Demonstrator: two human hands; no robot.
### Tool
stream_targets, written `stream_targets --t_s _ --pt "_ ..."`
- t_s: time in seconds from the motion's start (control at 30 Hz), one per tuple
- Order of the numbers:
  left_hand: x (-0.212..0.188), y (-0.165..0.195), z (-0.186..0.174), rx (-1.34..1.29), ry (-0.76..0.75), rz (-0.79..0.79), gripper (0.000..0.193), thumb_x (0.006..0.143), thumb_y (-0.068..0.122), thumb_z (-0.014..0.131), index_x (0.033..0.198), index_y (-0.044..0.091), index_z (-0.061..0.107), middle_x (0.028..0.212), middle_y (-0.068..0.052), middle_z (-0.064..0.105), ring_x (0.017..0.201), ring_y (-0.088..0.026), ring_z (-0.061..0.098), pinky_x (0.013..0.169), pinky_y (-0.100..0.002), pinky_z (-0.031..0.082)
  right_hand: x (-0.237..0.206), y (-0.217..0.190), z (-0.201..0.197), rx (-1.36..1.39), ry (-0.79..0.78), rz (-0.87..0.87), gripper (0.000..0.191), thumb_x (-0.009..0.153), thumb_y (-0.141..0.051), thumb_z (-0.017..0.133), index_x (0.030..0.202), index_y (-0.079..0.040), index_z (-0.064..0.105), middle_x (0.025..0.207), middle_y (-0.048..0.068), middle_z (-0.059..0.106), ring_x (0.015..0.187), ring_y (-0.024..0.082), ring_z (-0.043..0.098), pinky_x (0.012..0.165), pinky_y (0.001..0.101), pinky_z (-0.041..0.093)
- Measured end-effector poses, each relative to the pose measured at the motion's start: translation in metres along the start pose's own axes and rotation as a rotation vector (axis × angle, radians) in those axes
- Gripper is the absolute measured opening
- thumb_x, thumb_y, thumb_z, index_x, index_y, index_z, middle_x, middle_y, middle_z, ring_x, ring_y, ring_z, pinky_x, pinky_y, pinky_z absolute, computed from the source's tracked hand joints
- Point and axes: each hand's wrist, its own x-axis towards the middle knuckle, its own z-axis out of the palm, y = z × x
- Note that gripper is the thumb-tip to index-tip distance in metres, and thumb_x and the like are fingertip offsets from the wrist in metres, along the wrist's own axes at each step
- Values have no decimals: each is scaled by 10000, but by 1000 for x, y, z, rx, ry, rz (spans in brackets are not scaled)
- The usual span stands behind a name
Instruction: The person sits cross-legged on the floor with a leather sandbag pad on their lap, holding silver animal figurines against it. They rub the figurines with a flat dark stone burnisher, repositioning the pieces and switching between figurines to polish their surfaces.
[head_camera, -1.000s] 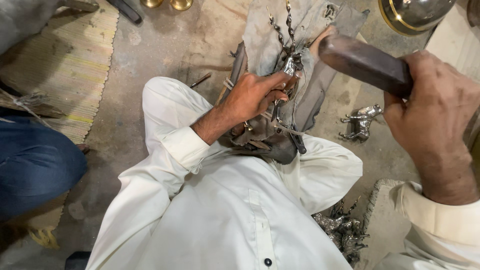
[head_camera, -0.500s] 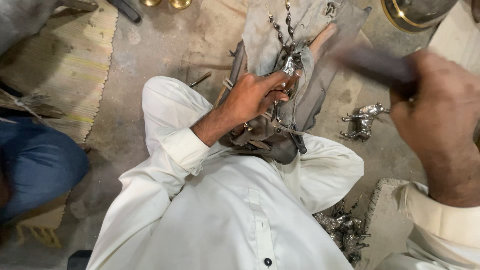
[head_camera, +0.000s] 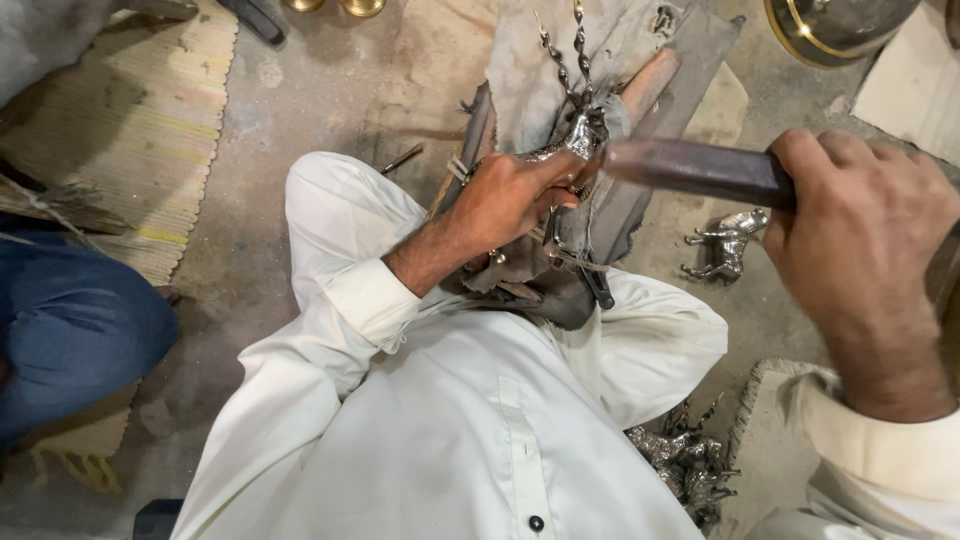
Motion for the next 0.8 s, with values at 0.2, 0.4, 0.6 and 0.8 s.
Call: stream_targets --t_s 0.2,0.4,0.6,0.8 --pt "-1 -2 1 43 -85 -111 356 983 220 790 1234 73 585 805 -135 748 719 -340 733 622 -450 545 2 1 4 70 34 42 188 999 -134 757 1128 -84 631 989 63 697 870 195 684 775 321 477" --pt "-12 -3 0 -166 225 -65 327 974 103 790 1247 89 610 975 -119 789 839 -199 808 671 -324 618 -4 1 21 -183 -115 13 271 881 -131 814 1133 -127 713 834 48 706 756 222 685 753 386 485" --pt "-30 -14 -25 -683 338 -454 316 967 5 755 1237 -22 594 906 -59 739 825 -71 724 701 -241 620 -45 -5 95 855 -212 455 236 913 -88 791 1085 -71 630 882 -9 683 801 57 614 753 246 520" --pt "-37 -13 -36 -539 294 -517 347 932 -4 772 1240 -18 614 897 -79 766 792 -58 711 689 -231 609 -97 -53 186 1367 -225 574 262 857 -37 805 1061 -44 639 899 -34 648 813 63 591 719 235 495"
